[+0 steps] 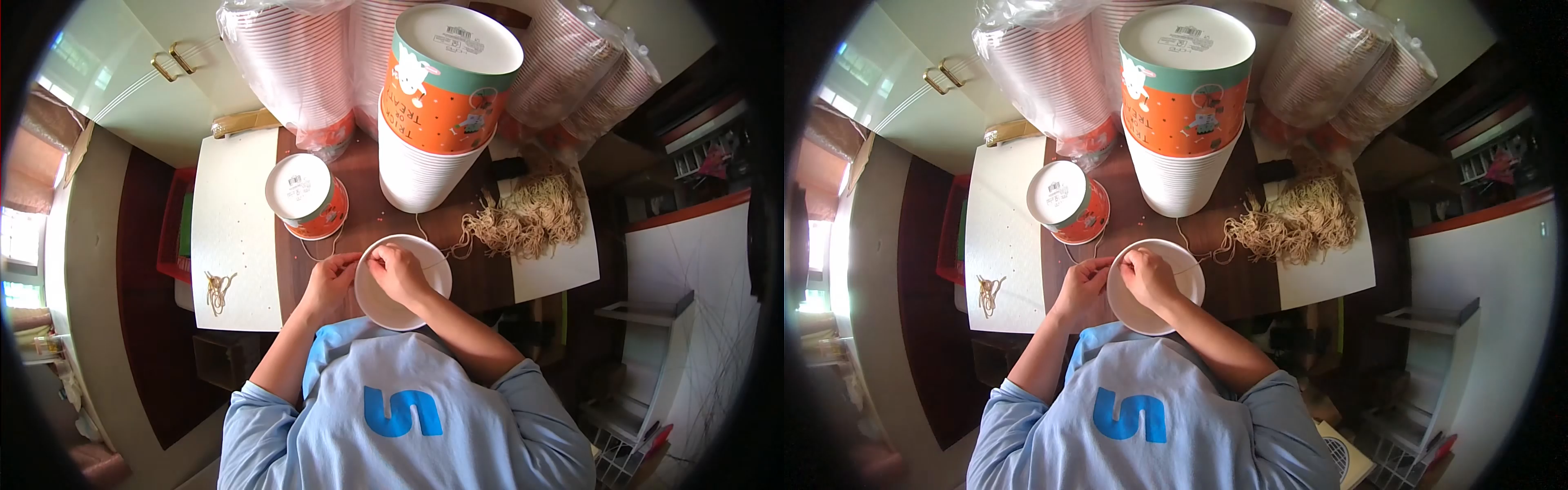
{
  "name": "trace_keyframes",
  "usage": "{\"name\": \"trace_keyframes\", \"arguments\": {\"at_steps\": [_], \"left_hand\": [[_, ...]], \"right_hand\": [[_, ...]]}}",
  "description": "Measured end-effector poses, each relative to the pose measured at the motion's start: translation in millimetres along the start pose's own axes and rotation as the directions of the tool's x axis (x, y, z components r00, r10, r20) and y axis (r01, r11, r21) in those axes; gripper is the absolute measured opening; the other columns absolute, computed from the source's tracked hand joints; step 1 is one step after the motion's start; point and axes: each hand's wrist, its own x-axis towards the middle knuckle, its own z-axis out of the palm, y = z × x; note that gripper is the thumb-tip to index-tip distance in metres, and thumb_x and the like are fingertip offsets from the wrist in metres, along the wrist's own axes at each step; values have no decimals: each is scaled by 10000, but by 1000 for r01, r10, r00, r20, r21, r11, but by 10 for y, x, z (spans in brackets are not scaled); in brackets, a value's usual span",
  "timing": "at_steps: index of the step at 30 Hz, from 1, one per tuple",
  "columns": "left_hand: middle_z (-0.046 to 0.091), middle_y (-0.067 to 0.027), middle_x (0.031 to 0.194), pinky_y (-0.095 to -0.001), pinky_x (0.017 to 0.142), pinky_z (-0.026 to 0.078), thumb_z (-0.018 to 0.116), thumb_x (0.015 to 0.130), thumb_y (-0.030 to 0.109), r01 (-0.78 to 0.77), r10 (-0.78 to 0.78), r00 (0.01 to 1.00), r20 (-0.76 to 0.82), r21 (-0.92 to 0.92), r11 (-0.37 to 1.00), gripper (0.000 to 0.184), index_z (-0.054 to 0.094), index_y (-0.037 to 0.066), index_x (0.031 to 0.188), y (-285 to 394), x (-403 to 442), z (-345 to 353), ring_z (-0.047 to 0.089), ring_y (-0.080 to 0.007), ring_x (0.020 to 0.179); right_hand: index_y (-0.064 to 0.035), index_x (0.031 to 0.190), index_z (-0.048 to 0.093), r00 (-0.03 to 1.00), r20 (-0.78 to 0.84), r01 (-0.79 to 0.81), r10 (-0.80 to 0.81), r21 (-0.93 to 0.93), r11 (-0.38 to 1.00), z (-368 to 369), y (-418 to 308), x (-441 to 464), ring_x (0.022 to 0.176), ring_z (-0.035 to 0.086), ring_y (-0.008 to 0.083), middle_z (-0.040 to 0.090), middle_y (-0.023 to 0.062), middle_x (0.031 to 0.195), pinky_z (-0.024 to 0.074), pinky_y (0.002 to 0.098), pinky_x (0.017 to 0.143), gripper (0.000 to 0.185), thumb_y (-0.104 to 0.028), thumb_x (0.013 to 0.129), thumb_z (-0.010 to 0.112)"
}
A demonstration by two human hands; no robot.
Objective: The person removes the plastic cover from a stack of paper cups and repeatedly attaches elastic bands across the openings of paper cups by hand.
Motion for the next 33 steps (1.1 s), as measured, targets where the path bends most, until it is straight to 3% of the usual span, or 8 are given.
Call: {"name": "trace_keyframes", "arguments": {"at_steps": [3, 8, 11, 17, 23, 26, 29, 33], "left_hand": [[672, -48, 929, -237, 675, 507, 547, 936, 80, -61, 54, 997, 47, 175, 983, 237, 628, -36, 1127, 7, 42, -56, 617, -86, 804], [695, -84, 860, -259, 712, 534, 583, 879, 55, -198, 155, 980, 123, 570, 797, 202, 664, -21, 1047, 251, 1, -91, 651, -113, 788], [693, -107, 821, -257, 713, 536, 599, 869, 67, -213, 174, 977, 122, 563, 799, 192, 658, -32, 1022, 242, -8, -81, 661, -116, 777], [692, -97, 803, -259, 707, 538, 611, 866, 80, -93, 80, 995, 53, 324, 941, 184, 652, -42, 998, 187, -10, -38, 666, -113, 770], [694, -84, 791, -262, 693, 529, 623, 860, 110, -116, 113, 993, 32, 410, 905, 200, 656, -44, 985, 296, -20, -5, 664, -112, 753], [692, -93, 781, -268, 675, 523, 626, 847, 115, -202, 202, 978, 57, 521, 829, 193, 664, -30, 968, 227, 43, -29, 659, -114, 728], [680, -154, 787, -341, 675, 525, 619, 830, 135, -211, 218, 974, 52, 544, 812, 186, 671, 12, 959, 239, 61, -18, 682, -254, 722], [674, -152, 785, -344, 671, 524, 609, 826, 126, -230, 244, 968, 52, 559, 796, 171, 673, 24, 948, 194, 117, -35, 675, -257, 712]], "right_hand": [[-34, 785, 618, 1000, 29, -7, 7, 19, 1000, -2, -12, 5, 717, 624, 326, 628, 142, 784, 491, 426, 638, 73, -102, 808, 632], [-26, 798, 644, 997, 77, -12, 10, 25, 1000, -19, -34, 20, 724, 628, 327, 632, 148, 788, 496, 421, 649, 99, -120, 821, 625], [-15, 792, 650, 996, 90, 6, -11, 47, 999, -57, -43, 30, 731, 633, 325, 640, 155, 802, 502, 413, 660, 107, -117, 819, 630], [-3, 839, 681, 991, 133, 6, -17, 85, 996, -119, 10, 77, 770, 645, 329, 654, 170, 823, 505, 398, 699, 108, -104, 816, 651], [-6, 852, 682, 989, 146, -3, -5, 53, 999, -124, -2, 97, 781, 647, 331, 651, 168, 829, 509, 398, 710, 110, -107, 815, 653], [-9, 856, 679, 988, 155, 20, -24, 27, 999, -128, -3, 108, 781, 646, 334, 649, 168, 843, 509, 399, 708, 108, -105, 815, 652], [-6, 857, 671, 986, 164, 41, -42, 12, 999, -147, -12, 130, 781, 645, 336, 647, 171, 854, 509, 398, 706, 105, -99, 812, 650], [-14, 824, 657, 983, 156, 91, -93, 21, 996, -97, 91, 156, 751, 635, 334, 639, 167, 833, 505, 406, 679, 97, -109, 810, 640]]}}
